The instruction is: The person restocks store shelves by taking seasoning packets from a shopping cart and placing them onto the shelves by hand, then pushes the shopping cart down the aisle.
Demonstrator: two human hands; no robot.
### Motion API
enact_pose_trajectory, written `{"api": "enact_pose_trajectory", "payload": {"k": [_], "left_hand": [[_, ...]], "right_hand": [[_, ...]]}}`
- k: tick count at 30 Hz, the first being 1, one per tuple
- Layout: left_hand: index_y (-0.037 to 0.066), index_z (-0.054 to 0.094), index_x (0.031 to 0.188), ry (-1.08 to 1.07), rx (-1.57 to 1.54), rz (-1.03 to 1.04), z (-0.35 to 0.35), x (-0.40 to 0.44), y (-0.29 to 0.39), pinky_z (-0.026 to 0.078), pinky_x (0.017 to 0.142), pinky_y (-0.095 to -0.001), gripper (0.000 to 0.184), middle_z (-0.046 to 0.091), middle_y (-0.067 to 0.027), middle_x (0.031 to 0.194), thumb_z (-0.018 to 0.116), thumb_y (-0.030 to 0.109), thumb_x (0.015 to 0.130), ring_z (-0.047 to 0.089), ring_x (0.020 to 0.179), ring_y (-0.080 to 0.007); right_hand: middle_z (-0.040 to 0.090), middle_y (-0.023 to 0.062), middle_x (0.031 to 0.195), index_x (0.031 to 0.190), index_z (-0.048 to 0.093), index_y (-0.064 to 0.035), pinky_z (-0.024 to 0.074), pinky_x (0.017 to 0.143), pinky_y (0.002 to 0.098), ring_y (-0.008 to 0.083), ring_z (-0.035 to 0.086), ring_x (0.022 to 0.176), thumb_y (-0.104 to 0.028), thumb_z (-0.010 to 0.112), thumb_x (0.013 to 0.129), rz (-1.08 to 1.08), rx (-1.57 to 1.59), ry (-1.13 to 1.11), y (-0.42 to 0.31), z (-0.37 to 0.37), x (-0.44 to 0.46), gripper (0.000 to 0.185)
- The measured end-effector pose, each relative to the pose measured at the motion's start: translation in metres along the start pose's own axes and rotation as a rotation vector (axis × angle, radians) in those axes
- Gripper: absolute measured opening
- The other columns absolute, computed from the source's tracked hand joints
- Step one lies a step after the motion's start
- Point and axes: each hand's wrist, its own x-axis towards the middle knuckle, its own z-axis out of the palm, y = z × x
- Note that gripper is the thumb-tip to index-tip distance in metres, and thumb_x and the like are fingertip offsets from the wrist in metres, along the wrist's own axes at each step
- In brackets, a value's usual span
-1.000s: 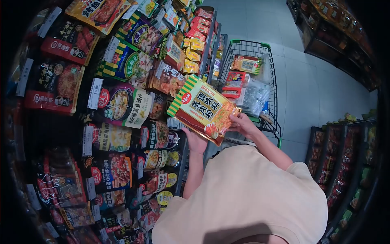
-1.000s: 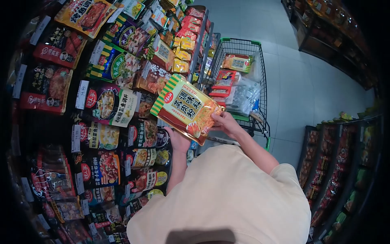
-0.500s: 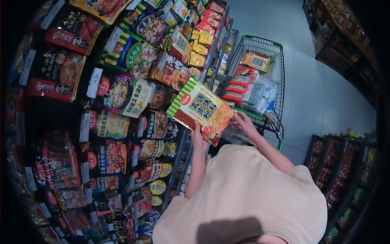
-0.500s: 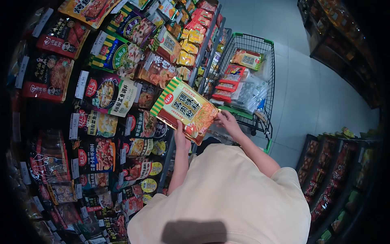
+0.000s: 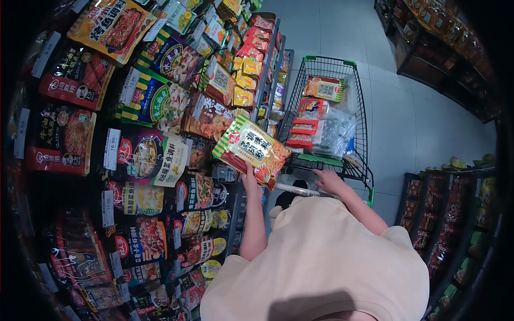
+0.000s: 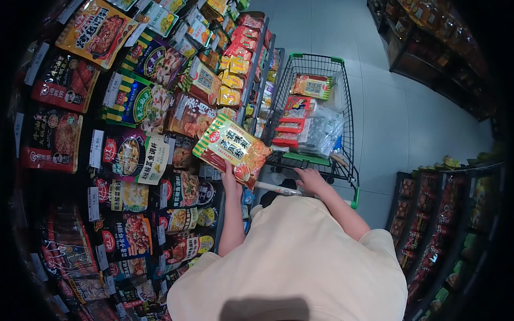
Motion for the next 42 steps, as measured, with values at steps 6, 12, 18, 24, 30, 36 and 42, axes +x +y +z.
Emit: {"api": "enact_pose_trajectory", "payload": {"k": [6, 12, 18, 24, 30, 36, 42], "left_hand": [[-0.001, 0.049, 0.135, -0.084, -0.133, -0.205, 0.013, 0.086, -0.040, 0.051, 0.096, -0.0368, 0.050, 0.060, -0.0109, 0.130, 0.056, 0.037, 0.103, 0.062, 0.114, -0.0218], [0.003, 0.043, 0.142, -0.085, -0.157, -0.190, 0.017, 0.129, -0.066, 0.051, 0.098, -0.0389, 0.045, 0.057, -0.0121, 0.134, 0.052, 0.027, 0.105, 0.061, 0.117, -0.0230], [0.001, 0.041, 0.142, -0.063, -0.099, -0.152, 0.029, 0.147, -0.065, 0.052, 0.096, -0.0376, 0.045, 0.057, -0.0129, 0.133, 0.053, 0.024, 0.105, 0.061, 0.116, -0.0219], [-0.005, 0.052, 0.130, 0.015, -0.016, -0.213, 0.049, 0.177, -0.061, 0.052, 0.092, -0.0346, 0.042, 0.062, -0.0136, 0.125, 0.055, 0.028, 0.104, 0.062, 0.113, -0.0209], [-0.011, 0.052, 0.131, -0.002, 0.160, -0.148, 0.064, 0.198, -0.054, 0.050, 0.092, -0.0347, 0.052, 0.061, -0.0182, 0.129, 0.053, 0.034, 0.105, 0.061, 0.112, -0.0230], [-0.012, 0.057, 0.125, 0.021, 0.315, -0.114, 0.084, 0.203, -0.043, 0.049, 0.090, -0.0376, 0.057, 0.065, -0.0209, 0.122, 0.052, 0.040, 0.104, 0.064, 0.106, -0.0268], [-0.013, 0.062, 0.116, 0.099, 0.572, -0.177, 0.117, 0.193, 0.002, 0.050, 0.086, -0.0392, 0.055, 0.069, -0.0227, 0.112, 0.052, 0.040, 0.103, 0.067, 0.102, -0.0304]], "right_hand": [[0.059, 0.0199, 0.122, 0.144, 0.045, -0.0129, 0.0409, 0.104, 0.0541, 0.0387, 0.058, 0.117, -0.029, 0.065, 0.092, 0.138, 0.115, 0.071, 0.003, 0.006, 0.015, 0.058], [0.056, 0.0194, 0.125, 0.140, 0.046, -0.0149, 0.0429, 0.099, 0.0590, 0.0377, 0.057, 0.117, -0.028, 0.066, 0.090, 0.260, -0.037, 0.128, 0.000, 0.000, 0.037, 0.055], [0.066, 0.0148, 0.113, 0.128, 0.065, -0.0137, 0.0487, 0.096, 0.0496, 0.0359, 0.062, 0.110, -0.008, 0.061, 0.086, 0.292, -0.083, 0.084, 0.019, 0.001, 0.068, 0.042], [0.069, 0.0187, 0.111, 0.123, 0.070, -0.0149, 0.0527, 0.090, 0.0454, 0.0379, 0.066, 0.103, 0.002, 0.054, 0.081, 0.292, -0.038, 0.114, 0.023, -0.010, 0.094, 0.048], [0.069, 0.0185, 0.108, 0.124, 0.069, -0.0195, 0.0532, 0.089, 0.0460, 0.0374, 0.067, 0.100, 0.000, 0.053, 0.083, 0.280, 0.006, 0.141, 0.036, -0.012, 0.117, 0.048], [0.069, 0.0201, 0.112, 0.121, 0.070, -0.0141, 0.0527, 0.089, 0.0445, 0.0385, 0.066, 0.104, -0.009, 0.059, 0.091, 0.293, 0.023, 0.150, 0.050, -0.018, 0.136, 0.032], [0.067, 0.0210, 0.119, 0.129, 0.065, -0.0129, 0.0514, 0.093, 0.0465, 0.0397, 0.064, 0.108, -0.026, 0.063, 0.092, 0.343, 0.048, -0.058, 0.040, -0.056, 0.162, 0.039]]}}
